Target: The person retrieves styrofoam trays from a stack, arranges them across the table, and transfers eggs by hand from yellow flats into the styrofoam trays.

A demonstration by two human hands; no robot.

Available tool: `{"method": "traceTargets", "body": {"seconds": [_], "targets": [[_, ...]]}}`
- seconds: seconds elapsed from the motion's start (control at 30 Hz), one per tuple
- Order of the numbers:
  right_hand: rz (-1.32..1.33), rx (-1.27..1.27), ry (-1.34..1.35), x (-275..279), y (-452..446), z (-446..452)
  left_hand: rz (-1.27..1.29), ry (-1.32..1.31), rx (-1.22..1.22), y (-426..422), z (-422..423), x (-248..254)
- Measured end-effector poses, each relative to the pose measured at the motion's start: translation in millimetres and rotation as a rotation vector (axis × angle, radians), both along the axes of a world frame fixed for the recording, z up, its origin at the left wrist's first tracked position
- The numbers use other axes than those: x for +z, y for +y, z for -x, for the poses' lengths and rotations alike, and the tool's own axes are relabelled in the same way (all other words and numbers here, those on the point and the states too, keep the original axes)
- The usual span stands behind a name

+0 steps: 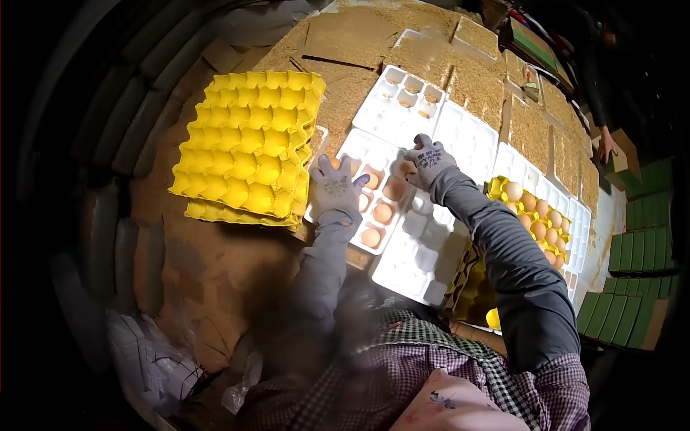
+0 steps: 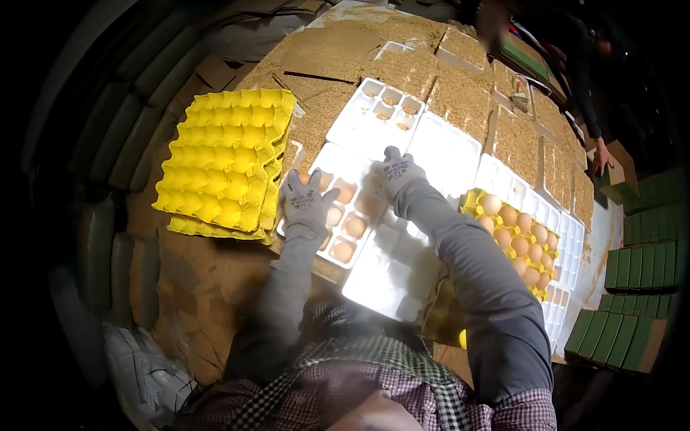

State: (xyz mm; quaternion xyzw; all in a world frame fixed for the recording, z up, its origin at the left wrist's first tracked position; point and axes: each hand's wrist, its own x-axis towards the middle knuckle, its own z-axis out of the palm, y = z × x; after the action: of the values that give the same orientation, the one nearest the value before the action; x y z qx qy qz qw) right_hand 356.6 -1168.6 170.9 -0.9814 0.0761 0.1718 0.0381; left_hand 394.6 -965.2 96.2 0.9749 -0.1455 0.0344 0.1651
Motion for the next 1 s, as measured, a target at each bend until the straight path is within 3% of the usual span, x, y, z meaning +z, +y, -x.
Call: {"method": "traceTargets", "body": {"seconds": [0.1, 0.13, 0.17, 0.2, 0.23, 0.3, 0.33, 0.37, 0.43, 0.47, 0.53, 0.57, 0.6, 0.67, 0.73, 0.77, 0.8, 0.83, 0.9, 0.97, 1.0], "targets": [[-0.351, 0.05, -0.381, -45.8, -3.2, -28.5, 0.08, -0.093, 0.04, -12.8, -11.3, -8.5], [-0.355, 0.052, -0.368, -43.5, 1.0, -37.2, 0.233, -0.103, 0.008, -17.8, -18.5, -3.8], [-0.291, 0.096, -0.181, -40.1, 4.4, -49.2, 0.388, -0.116, -0.034, -23.1, -27.6, -0.5], [-0.23, 0.141, -0.002, -37.8, 5.8, -61.0, 0.207, 0.059, -0.05, -28.8, -39.9, -2.3], [-0.235, 0.133, -0.009, -43.1, 3.0, -70.2, 0.201, 0.055, -0.059, -28.7, -51.4, -3.4], [-0.607, -0.113, -0.406, -62.9, -12.7, -89.7, 0.331, 0.153, -0.104, -32.8, -73.4, -4.4], [-0.603, -0.017, -0.528, -79.8, -24.9, -96.3, 0.599, 0.039, -0.081, -39.3, -81.0, -7.9], [-0.439, 0.032, -0.323, -97.7, -41.4, -101.6, 0.708, -0.092, -0.056, -50.6, -88.7, -10.8], [-0.419, 0.021, -0.227, -82.5, -53.6, -97.7, 1.14, 0.058, -0.096, -77.1, -113.1, -20.9], [-0.502, 0.022, -0.347, -67.9, -58.4, -86.2, 1.145, 0.074, -0.121, -87.9, -123.3, -24.1], [-0.762, -0.021, -0.546, -16.3, -60.0, -48.1, 0.529, 0.056, -0.252, -104.0, -136.5, -34.6], [-0.917, -0.085, -0.545, 30.9, -55.9, -17.0, 0.037, 0.183, -0.245, -112.2, -145.4, -46.8], [-1.114, -0.171, -0.559, 60.3, -59.9, 12.5, -0.07, 0.182, -0.179, -116.8, -142.7, -54.5], [-1.015, -0.264, -0.676, 111.8, -72.8, 84.8, 0.064, 0.111, -0.189, -115.3, -118.3, -40.4], [-0.966, -0.434, -0.757, 133.0, -86.7, 159.6, 0.615, 0.067, -0.497, -107.7, -61.8, 9.3], [-1.017, -0.54, -0.807, 135.7, -90.8, 191.6, 0.849, 0.256, -0.599, -107.6, -18.9, 46.1], [-0.892, -0.678, -0.79, 142.5, -85.0, 215.6, 0.937, 0.401, -0.688, -107.5, 22.6, 71.4], [-0.593, -0.599, -0.638, 133.5, -94.3, 242.8, 0.851, 0.424, -0.873, -104.3, 55.4, 83.1], [-0.459, -0.436, -0.556, 111.2, -87.7, 266.8, 0.652, 0.188, -1.148, -112.1, 110.1, 107.1], [-0.253, -0.11, -0.479, 81.2, -76.6, 261.3, 0.452, 0.017, -1.117, -132.0, 150.6, 102.7], [0.011, -0.068, -0.644, 71.8, -63.6, 256.0, 0.44, 0.005, -1.125, -140.0, 157.9, 100.9]]}}
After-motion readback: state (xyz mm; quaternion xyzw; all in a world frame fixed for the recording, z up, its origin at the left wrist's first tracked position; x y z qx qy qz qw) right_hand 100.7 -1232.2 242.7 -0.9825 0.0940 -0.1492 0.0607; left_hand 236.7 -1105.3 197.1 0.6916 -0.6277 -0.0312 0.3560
